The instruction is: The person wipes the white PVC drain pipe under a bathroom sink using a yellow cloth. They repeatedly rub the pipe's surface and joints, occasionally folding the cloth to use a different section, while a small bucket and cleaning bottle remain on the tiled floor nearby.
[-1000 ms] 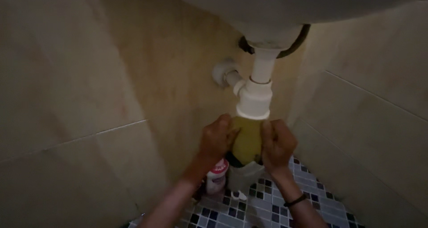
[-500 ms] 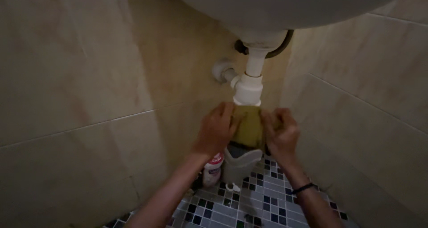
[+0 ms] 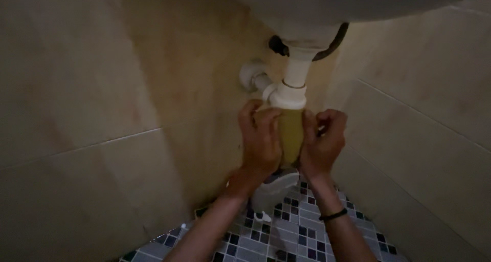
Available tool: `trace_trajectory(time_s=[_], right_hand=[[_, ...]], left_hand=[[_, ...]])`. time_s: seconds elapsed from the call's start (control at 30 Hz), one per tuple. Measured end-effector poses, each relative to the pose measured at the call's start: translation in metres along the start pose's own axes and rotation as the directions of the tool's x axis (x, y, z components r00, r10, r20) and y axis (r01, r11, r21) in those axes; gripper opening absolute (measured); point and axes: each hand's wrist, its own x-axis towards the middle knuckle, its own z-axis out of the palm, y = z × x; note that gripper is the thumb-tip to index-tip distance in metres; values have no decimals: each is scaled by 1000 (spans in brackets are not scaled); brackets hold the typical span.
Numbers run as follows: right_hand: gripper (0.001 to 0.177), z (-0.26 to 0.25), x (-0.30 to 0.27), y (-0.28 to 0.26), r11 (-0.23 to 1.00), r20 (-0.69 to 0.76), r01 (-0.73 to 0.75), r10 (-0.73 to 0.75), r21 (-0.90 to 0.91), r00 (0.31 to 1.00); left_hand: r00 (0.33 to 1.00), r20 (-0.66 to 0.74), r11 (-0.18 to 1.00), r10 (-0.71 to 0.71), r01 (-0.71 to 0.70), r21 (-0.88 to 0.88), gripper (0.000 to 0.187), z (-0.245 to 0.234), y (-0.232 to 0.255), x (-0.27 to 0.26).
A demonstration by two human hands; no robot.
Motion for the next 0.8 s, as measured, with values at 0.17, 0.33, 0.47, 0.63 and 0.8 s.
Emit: trace_trajectory(time_s=[0.17, 0.33, 0.47, 0.63, 0.8], right_hand=[[27, 9, -12, 20, 961, 149, -142, 109, 236, 983], [33, 13, -10, 37, 971, 186, -63, 19, 231, 982], [34, 12, -12, 42, 974, 163, -45, 8, 223, 987], [40, 13, -23, 57, 994, 174, 51, -67, 99, 982], [48, 18, -40, 83, 990, 237, -17, -16, 137, 971]], left_hand=[[999, 17, 994, 51, -49, -97, 26, 3, -23, -7], [993, 28, 986, 113, -109, -126, 37, 6, -34, -17], [995, 15, 988, 101, -99, -119, 39, 9, -42, -26], [999, 16, 994, 34, -32, -107, 35, 11, -54, -47], [987, 54, 987, 153, -149, -61, 32, 6, -62, -60]])
